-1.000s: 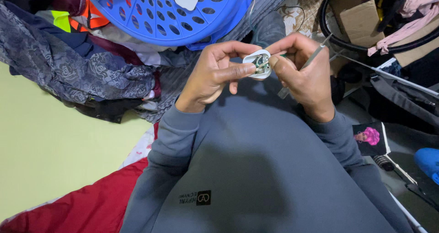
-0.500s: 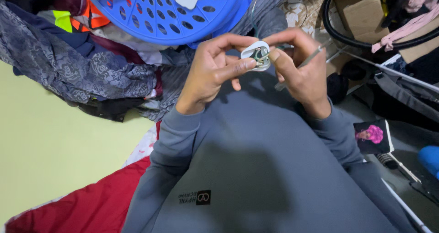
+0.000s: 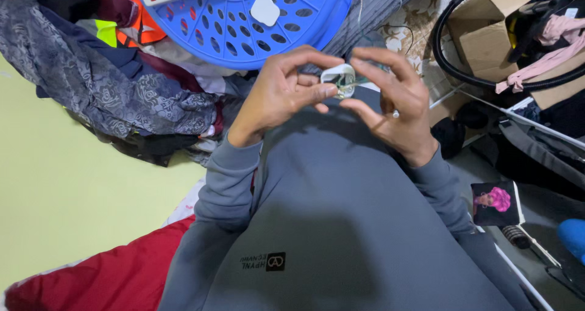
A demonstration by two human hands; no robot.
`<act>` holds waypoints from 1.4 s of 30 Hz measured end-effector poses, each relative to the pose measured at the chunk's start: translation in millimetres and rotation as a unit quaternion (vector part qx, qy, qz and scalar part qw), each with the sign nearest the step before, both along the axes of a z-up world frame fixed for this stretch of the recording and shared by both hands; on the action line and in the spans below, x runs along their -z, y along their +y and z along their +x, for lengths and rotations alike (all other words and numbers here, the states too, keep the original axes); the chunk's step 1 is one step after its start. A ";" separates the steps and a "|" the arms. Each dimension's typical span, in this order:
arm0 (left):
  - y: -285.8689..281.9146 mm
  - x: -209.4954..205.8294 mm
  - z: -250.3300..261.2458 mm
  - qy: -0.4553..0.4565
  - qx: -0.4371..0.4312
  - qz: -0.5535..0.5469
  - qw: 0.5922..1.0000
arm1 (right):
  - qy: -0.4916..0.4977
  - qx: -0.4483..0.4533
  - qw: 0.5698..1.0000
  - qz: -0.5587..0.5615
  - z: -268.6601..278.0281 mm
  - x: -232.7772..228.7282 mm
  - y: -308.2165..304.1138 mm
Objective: The person holds a disassembled white electrical plug and uses a screwdriver to tighten the internal screws securing the wires. They then reassemble the plug by snapping the casing halves together and inspect the finished connection.
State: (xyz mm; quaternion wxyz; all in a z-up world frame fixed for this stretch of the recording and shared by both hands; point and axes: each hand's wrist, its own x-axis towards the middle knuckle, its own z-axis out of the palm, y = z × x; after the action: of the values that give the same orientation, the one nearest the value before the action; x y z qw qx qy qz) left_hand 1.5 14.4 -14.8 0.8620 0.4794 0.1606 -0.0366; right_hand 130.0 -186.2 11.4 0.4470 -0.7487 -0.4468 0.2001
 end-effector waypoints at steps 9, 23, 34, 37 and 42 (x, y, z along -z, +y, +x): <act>-1.8 -5.3 0.6 -0.009 0.006 0.002 1.000 | -0.056 -0.009 0.998 -0.003 1.0 2.3 -2.6; 2.9 17.8 -29.4 0.036 -0.060 0.012 0.997 | 0.046 0.074 0.996 -0.009 3.2 6.1 -5.7; 18.0 43.8 -84.5 0.033 -0.242 -0.094 0.965 | 0.204 0.003 0.974 -0.096 38.2 48.1 42.4; 17.5 51.8 -89.2 0.025 -0.257 -0.091 0.962 | 0.199 0.024 0.976 -0.081 33.0 55.6 64.1; 24.6 61.0 -102.4 0.031 -0.262 -0.049 0.963 | -0.086 -0.127 0.988 -0.019 43.3 57.2 98.0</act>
State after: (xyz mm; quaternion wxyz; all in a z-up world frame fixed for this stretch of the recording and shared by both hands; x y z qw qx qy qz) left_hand -100.8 39.0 -75.8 0.8586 0.3764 0.3049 0.1677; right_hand 173.3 -88.2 -45.8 0.3640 -0.7083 -0.5713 0.1989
